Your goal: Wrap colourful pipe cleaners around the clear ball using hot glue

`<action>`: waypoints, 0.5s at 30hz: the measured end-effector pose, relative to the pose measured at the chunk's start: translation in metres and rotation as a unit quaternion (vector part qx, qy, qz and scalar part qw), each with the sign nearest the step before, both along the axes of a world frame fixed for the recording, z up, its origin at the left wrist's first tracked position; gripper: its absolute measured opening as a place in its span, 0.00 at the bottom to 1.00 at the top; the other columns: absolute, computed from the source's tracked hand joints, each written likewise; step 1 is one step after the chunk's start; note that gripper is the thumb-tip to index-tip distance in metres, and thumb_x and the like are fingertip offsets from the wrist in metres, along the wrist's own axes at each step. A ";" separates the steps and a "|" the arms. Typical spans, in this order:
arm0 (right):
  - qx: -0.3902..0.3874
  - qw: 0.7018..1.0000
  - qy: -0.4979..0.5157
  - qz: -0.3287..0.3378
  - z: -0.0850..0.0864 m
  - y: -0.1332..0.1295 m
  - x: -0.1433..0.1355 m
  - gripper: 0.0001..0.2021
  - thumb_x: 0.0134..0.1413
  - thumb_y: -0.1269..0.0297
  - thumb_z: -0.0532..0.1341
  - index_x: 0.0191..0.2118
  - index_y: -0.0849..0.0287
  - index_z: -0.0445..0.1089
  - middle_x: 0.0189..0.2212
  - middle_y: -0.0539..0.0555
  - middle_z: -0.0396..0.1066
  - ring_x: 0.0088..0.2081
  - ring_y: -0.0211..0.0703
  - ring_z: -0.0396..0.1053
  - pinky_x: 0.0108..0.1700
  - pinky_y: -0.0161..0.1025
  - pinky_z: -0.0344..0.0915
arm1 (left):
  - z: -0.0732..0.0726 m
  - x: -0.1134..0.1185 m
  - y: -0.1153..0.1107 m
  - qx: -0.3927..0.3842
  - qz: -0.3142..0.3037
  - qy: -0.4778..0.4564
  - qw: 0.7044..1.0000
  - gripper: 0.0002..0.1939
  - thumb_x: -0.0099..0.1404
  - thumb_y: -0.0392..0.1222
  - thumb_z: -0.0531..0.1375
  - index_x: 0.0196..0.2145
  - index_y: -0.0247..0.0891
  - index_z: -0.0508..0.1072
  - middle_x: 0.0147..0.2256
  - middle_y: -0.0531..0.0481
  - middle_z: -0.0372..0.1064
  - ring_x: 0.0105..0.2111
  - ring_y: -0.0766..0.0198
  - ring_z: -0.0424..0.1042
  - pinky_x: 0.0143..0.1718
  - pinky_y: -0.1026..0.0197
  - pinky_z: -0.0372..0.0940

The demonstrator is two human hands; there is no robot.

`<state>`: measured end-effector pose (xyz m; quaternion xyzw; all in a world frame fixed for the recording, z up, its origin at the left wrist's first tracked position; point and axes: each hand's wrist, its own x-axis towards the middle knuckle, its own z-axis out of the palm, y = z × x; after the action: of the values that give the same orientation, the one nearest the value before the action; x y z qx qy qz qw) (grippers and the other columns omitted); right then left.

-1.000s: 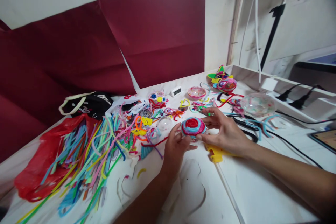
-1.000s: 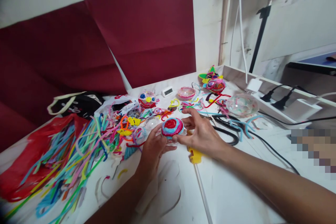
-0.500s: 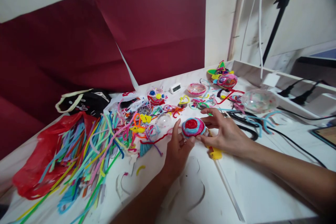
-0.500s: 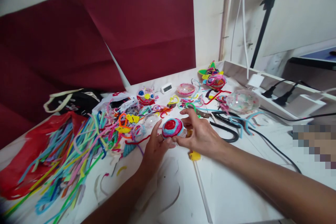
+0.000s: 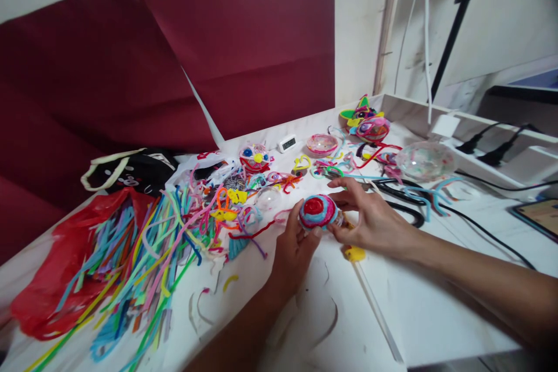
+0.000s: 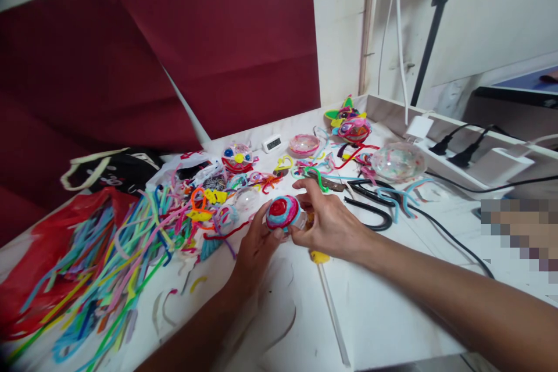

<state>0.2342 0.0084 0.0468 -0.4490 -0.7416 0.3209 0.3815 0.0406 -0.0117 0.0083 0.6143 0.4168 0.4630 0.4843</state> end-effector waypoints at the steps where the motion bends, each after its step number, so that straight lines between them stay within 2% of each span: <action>1: -0.002 1.000 0.000 0.000 0.001 0.000 0.000 0.31 0.46 0.64 0.64 0.56 0.54 0.54 0.45 0.57 0.77 0.43 0.52 0.77 0.45 0.48 0.73 | 0.000 0.000 0.000 0.001 -0.001 0.000 1.000 0.32 0.69 0.48 0.59 0.66 0.41 0.55 0.60 0.43 0.69 0.58 0.54 0.70 0.57 0.54 0.66; 9: -0.006 1.000 0.011 -0.015 0.001 -0.001 0.000 0.27 0.45 0.63 0.64 0.51 0.52 0.54 0.43 0.56 0.77 0.41 0.50 0.78 0.41 0.45 0.74 | -0.001 0.000 0.000 0.007 0.008 0.004 1.000 0.32 0.68 0.49 0.60 0.65 0.39 0.56 0.59 0.42 0.69 0.57 0.55 0.70 0.57 0.55 0.66; 15: 0.031 0.999 0.004 -0.014 0.002 -0.002 0.000 0.28 0.46 0.63 0.64 0.53 0.53 0.53 0.42 0.56 0.77 0.41 0.50 0.77 0.42 0.44 0.73 | -0.001 -0.002 0.001 -0.008 -0.011 0.004 1.000 0.38 0.69 0.52 0.59 0.68 0.38 0.47 0.58 0.39 0.71 0.55 0.54 0.72 0.57 0.52 0.66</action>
<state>0.2338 0.0063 0.0483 -0.4458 -0.7433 0.2939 0.4029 0.0384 -0.0106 0.0076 0.6164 0.4158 0.4518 0.4930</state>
